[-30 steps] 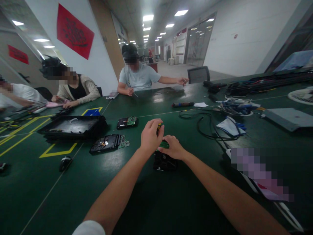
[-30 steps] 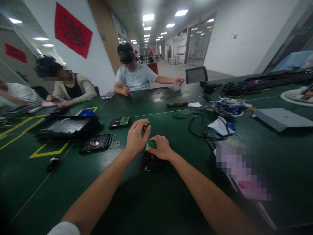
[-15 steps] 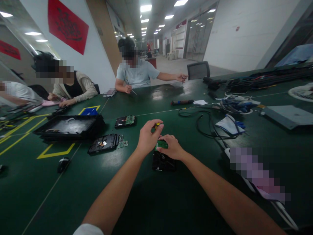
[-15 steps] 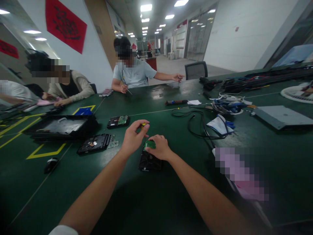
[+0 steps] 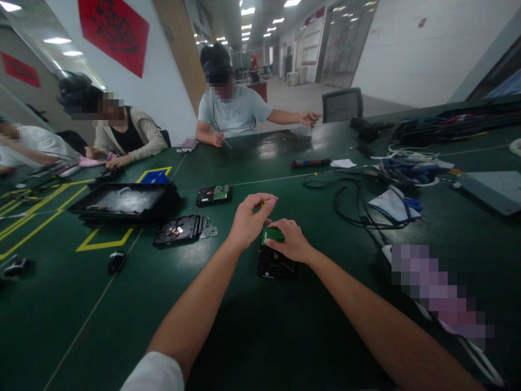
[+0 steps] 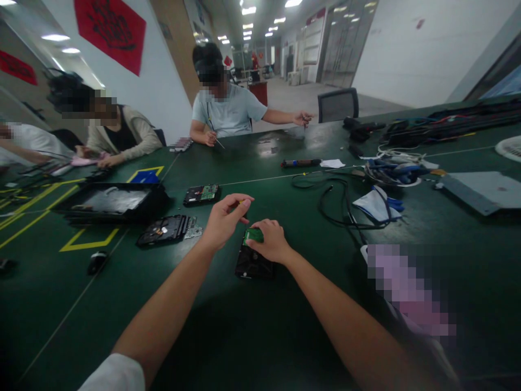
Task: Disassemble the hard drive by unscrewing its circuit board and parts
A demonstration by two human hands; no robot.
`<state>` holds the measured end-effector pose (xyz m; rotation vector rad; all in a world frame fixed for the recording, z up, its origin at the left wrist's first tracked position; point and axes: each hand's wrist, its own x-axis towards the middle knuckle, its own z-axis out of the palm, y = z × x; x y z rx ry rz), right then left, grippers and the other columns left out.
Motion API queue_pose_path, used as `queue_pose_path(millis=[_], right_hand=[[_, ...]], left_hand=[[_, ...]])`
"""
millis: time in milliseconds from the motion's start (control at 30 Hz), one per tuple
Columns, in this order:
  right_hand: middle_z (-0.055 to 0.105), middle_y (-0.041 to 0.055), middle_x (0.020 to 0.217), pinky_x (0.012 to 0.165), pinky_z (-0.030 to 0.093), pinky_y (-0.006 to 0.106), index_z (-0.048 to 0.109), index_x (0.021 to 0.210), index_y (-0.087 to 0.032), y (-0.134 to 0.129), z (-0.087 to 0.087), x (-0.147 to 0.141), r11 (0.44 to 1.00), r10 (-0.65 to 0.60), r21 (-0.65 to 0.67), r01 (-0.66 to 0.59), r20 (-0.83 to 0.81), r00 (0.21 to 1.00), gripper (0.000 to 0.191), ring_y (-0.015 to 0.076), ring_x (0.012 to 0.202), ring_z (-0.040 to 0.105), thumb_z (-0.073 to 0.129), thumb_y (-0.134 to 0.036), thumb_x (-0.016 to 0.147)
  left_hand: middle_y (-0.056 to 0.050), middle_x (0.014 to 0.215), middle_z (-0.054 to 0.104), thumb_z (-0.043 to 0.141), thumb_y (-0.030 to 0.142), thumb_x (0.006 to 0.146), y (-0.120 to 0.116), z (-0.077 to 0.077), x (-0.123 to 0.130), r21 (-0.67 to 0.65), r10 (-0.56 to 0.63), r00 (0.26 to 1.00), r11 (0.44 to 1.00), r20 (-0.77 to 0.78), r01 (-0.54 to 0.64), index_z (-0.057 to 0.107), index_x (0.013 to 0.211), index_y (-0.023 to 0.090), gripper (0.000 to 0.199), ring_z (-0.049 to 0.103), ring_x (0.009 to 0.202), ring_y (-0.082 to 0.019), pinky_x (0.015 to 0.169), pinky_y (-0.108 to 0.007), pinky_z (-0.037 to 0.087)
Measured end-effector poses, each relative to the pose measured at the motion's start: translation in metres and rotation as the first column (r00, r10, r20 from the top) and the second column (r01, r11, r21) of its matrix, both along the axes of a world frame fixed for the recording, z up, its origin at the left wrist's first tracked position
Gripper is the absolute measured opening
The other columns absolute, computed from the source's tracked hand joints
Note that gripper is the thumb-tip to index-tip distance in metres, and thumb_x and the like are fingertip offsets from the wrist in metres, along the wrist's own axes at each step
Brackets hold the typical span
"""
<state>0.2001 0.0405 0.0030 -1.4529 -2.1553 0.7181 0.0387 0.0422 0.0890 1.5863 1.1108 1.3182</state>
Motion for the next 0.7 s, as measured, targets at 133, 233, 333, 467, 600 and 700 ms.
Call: queue_pose_path(millis=[133,233,333,467,600,700], right_hand=[[0.067,0.0102,0.134,0.106,0.043,0.048,0.069,0.130,-0.022,0.002,-0.002,0.000,1.000,0.009,0.010,-0.009,0.004,1.000,0.046,0.0337,0.127,0.057,0.075,-0.043,0.090],[0.067,0.0113,0.135,0.105,0.043,0.049,0.070,0.131,-0.022,0.005,-0.003,0.001,1.000,0.013,0.028,-0.013,0.012,1.000,0.048,0.0349,0.128,0.057,0.075,-0.046,0.090],[0.068,0.0106,0.133,0.104,0.044,0.049,0.072,0.127,-0.025,0.007,-0.005,0.002,0.999,0.017,0.045,-0.017,0.011,1.000,0.044,0.0347,0.126,0.058,0.075,-0.048,0.090],[0.069,0.0094,0.129,0.102,0.045,0.048,0.073,0.125,-0.027,0.009,-0.007,0.002,0.998,0.017,0.060,-0.017,-0.001,1.000,0.041,0.0334,0.122,0.059,0.075,-0.049,0.090],[0.069,0.0094,0.131,0.103,0.045,0.048,0.074,0.125,-0.027,0.011,-0.010,0.002,0.998,0.013,0.069,-0.012,-0.003,1.000,0.042,0.0331,0.122,0.060,0.076,-0.049,0.090],[0.070,0.0092,0.131,0.103,0.045,0.049,0.074,0.125,-0.027,0.012,-0.013,0.002,0.996,0.010,0.085,-0.010,0.008,1.000,0.042,0.0326,0.122,0.060,0.075,-0.050,0.090]], left_hand=[[-0.007,0.097,0.068,0.073,0.035,0.088,-0.004,0.007,0.003,-0.132,-0.043,0.993,0.990,0.108,0.058,0.075,0.105,0.019,0.024,0.063,0.085,-0.017,0.059,-0.025,0.063],[-0.006,0.091,0.070,0.073,0.026,0.084,-0.006,0.013,0.003,-0.238,-0.060,0.977,0.965,0.203,0.109,0.065,0.097,0.019,0.017,0.067,0.088,-0.020,0.061,-0.027,0.062],[-0.006,0.088,0.070,0.069,0.023,0.083,-0.005,0.018,0.001,-0.278,-0.037,0.975,0.955,0.220,0.099,0.060,0.089,0.019,0.011,0.067,0.088,-0.020,0.065,-0.029,0.062],[-0.005,0.084,0.063,0.065,0.028,0.080,0.004,0.021,0.001,-0.248,0.090,0.981,0.968,0.171,-0.045,0.067,0.079,0.018,0.010,0.059,0.080,-0.018,0.054,-0.022,0.052],[-0.006,0.085,0.062,0.063,0.030,0.076,0.009,0.022,0.004,-0.247,0.153,0.979,0.962,0.134,-0.117,0.073,0.074,0.018,0.016,0.056,0.079,-0.018,0.050,-0.022,0.048],[-0.007,0.086,0.064,0.063,0.031,0.076,0.006,0.022,0.006,-0.270,0.125,0.980,0.960,0.154,-0.080,0.073,0.078,0.017,0.017,0.060,0.080,-0.019,0.051,-0.023,0.050]])
